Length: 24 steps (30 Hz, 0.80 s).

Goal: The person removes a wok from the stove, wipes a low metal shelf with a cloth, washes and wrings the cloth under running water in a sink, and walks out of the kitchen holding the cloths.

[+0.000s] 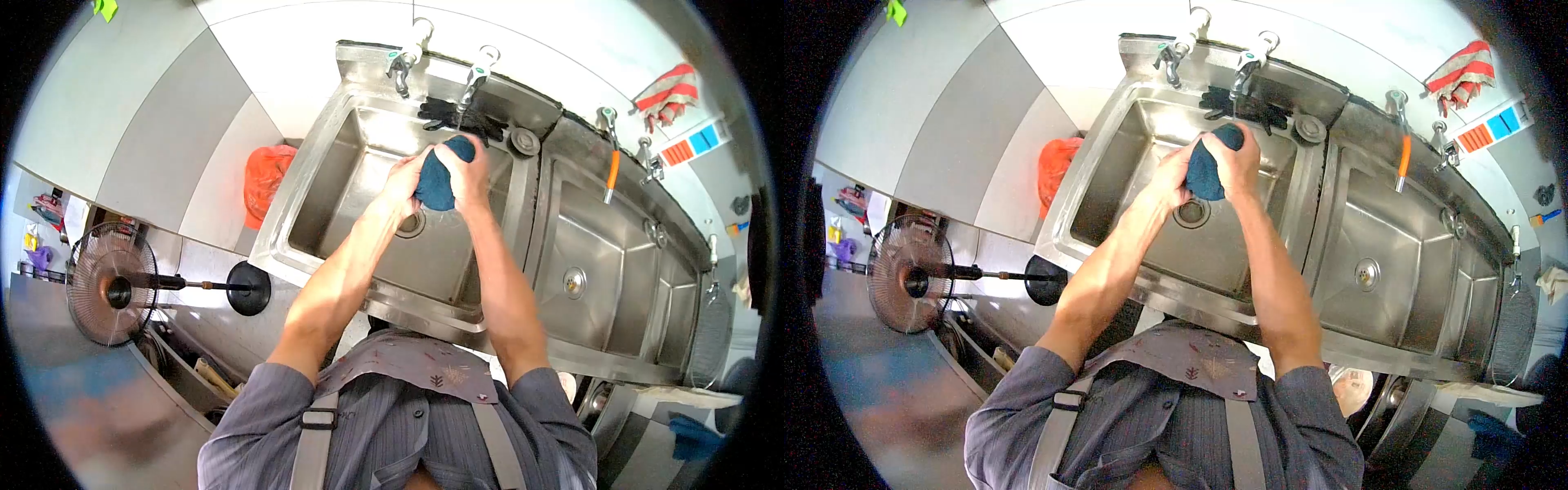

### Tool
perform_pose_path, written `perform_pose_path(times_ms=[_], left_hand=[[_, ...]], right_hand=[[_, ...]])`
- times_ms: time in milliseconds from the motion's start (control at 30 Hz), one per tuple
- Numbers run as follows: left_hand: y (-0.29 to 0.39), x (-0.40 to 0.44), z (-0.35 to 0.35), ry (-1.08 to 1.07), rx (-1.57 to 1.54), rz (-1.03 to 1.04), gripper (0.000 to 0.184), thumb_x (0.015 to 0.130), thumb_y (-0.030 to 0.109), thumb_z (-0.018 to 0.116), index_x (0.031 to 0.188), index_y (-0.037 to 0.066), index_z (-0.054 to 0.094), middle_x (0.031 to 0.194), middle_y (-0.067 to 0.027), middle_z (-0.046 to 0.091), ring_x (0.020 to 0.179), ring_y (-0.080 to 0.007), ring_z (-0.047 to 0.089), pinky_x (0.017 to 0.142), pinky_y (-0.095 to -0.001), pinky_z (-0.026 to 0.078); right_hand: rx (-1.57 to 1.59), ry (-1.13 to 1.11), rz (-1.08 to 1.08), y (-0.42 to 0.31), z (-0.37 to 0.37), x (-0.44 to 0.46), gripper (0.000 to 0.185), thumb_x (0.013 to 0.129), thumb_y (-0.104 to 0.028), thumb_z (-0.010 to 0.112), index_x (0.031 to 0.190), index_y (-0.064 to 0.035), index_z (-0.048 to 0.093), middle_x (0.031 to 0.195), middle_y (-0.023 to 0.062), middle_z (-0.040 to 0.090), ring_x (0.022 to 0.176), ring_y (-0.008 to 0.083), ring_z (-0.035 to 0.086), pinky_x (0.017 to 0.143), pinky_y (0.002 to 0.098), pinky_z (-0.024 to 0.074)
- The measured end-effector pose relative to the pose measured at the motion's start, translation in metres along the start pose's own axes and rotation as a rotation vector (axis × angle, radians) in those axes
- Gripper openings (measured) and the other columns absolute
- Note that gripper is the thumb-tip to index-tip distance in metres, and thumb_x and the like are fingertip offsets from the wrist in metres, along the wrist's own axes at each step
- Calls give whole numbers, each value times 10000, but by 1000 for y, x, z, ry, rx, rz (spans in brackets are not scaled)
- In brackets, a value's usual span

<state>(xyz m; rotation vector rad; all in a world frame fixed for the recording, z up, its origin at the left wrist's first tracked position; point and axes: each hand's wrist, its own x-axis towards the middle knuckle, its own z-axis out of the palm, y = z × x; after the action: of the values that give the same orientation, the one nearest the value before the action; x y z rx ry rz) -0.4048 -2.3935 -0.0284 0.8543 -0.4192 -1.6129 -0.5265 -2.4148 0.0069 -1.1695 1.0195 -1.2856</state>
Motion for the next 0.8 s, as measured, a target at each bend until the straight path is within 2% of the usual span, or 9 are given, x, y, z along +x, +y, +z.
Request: perform_pose_path(times_ms=[100, 167, 267, 333, 433, 467, 667, 733, 800], left_hand=[[25, -50, 30, -102, -106, -139, 543, 982, 541, 506, 1216, 57, 585, 1112, -103, 681, 964, -225, 694, 815, -408, 600], [24, -45, 25, -114, -314, -246, 675, 959, 680, 393, 1225, 79, 548, 1146, -140, 642, 1018, -283, 672, 868, -493, 585], [11, -21, -7, -270, -398, -144, 600, 991, 602, 424, 1135, 39, 574, 998, -127, 658, 918, -259, 687, 787, -421, 614], [4, -17, -7, -198, -439, -118, 482, 1005, 488, 498, 1100, 23, 580, 937, -112, 650, 831, -238, 683, 721, -379, 613], [3, -28, 19, 211, -178, 191, 254, 958, 241, 615, 1042, 2, 611, 928, -98, 659, 739, -206, 659, 653, -351, 574], [1, -26, 19, 182, -108, 234, 248, 940, 220, 616, 1053, 1, 641, 886, -93, 667, 740, -202, 656, 653, -332, 549], [-7, -17, 8, 339, 401, 367, 273, 929, 231, 584, 994, -22, 661, 832, -122, 669, 707, -166, 618, 635, -318, 508], [-10, -13, 1, 410, 865, 542, 344, 927, 269, 573, 957, -60, 665, 822, -189, 691, 746, -241, 664, 691, -374, 518], [-10, -16, 3, 414, 948, 565, 367, 932, 290, 560, 964, -59, 667, 839, -220, 690, 782, -297, 675, 723, -395, 514]], right_hand=[[-434, -21, -645, -28, 6, -11, 329, 755, -103, 769, 1051, -59, 635, 1010, 135, 646, 918, 287, 648, 808, 358, 511], [-463, -167, -773, -35, 9, -23, 390, 737, -96, 780, 1100, -54, 643, 1083, 137, 622, 1003, 303, 626, 866, 388, 503], [-604, -272, -857, -23, 5, -35, 414, 727, -167, 826, 1091, -50, 669, 1073, 136, 600, 1007, 291, 611, 868, 385, 500], [-541, -198, -799, -11, 7, -35, 384, 729, -201, 835, 1045, -47, 679, 1055, 128, 592, 969, 286, 614, 858, 386, 498], [-468, -44, -483, -3, 13, -29, 297, 763, -239, 808, 915, -15, 684, 974, 127, 592, 924, 274, 622, 812, 355, 497], [-453, 25, -481, 3, 14, -23, 274, 780, -236, 783, 896, -8, 683, 879, 106, 613, 859, 237, 630, 758, 342, 502], [-173, -34, 19, 22, 10, -8, 328, 772, -271, 773, 918, 8, 682, 821, 83, 669, 728, 183, 630, 668, 331, 506], [12, -11, 167, 33, 9, -5, 282, 783, -243, 755, 904, 1, 681, 789, 47, 655, 698, 161, 607, 638, 329, 496], [63, 0, 218, 34, 8, -4, 267, 787, -225, 745, 899, 8, 679, 795, 54, 655, 697, 164, 608, 629, 335, 492]])
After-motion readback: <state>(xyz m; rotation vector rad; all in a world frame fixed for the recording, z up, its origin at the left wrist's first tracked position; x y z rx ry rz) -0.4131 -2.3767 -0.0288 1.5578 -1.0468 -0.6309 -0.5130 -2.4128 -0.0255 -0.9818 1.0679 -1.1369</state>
